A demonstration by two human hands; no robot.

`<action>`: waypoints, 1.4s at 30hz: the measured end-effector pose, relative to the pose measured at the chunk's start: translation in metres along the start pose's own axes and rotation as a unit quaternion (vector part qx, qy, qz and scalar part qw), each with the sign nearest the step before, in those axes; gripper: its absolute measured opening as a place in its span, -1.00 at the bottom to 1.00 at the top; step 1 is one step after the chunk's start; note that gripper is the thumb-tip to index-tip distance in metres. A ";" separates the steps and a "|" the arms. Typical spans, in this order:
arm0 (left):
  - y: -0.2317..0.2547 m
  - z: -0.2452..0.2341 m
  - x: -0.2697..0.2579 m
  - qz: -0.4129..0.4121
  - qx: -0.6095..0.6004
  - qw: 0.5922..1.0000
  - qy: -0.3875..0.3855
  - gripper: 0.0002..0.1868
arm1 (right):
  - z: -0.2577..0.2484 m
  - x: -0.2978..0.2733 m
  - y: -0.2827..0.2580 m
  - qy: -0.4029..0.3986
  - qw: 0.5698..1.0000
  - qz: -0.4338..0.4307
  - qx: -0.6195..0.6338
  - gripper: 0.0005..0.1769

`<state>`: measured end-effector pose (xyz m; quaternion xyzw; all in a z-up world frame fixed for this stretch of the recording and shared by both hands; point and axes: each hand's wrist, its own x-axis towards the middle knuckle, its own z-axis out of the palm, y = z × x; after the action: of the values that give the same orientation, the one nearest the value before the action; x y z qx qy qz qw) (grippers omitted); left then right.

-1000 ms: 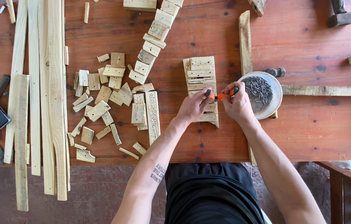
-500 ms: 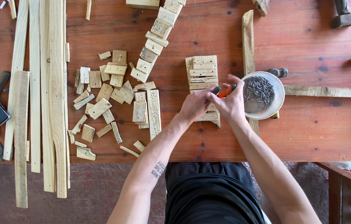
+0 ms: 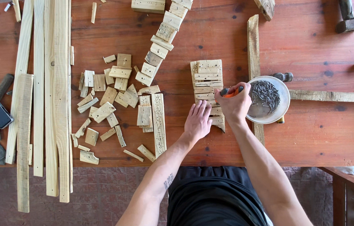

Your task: The person uses pliers to pull nails out of small wooden blocks arranged on a workbench. They repeatedly pick up a nail from the wood, extract it with the pliers, and place it into a nearby bowl.

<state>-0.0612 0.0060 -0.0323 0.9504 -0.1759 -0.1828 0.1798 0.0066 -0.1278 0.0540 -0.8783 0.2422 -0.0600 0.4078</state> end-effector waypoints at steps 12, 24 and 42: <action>-0.011 0.026 0.013 0.025 0.046 0.998 0.020 -0.37 | -0.003 0.007 0.029 -0.046 0.982 -0.166 0.074 -0.41; -0.020 0.049 0.019 0.039 0.048 0.996 0.069 -0.36 | -0.065 0.019 -0.049 -0.070 0.922 -0.346 0.159 -0.34; 0.049 0.068 -0.021 -0.119 -0.355 0.924 -0.083 -0.67 | -0.139 0.014 0.144 0.101 0.855 0.012 0.509 -0.57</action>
<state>-0.1210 -0.0474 -0.0652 0.8198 0.0001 -0.3317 0.4668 -0.0773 -0.3097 0.0370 -0.5344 0.2282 -0.2581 0.7718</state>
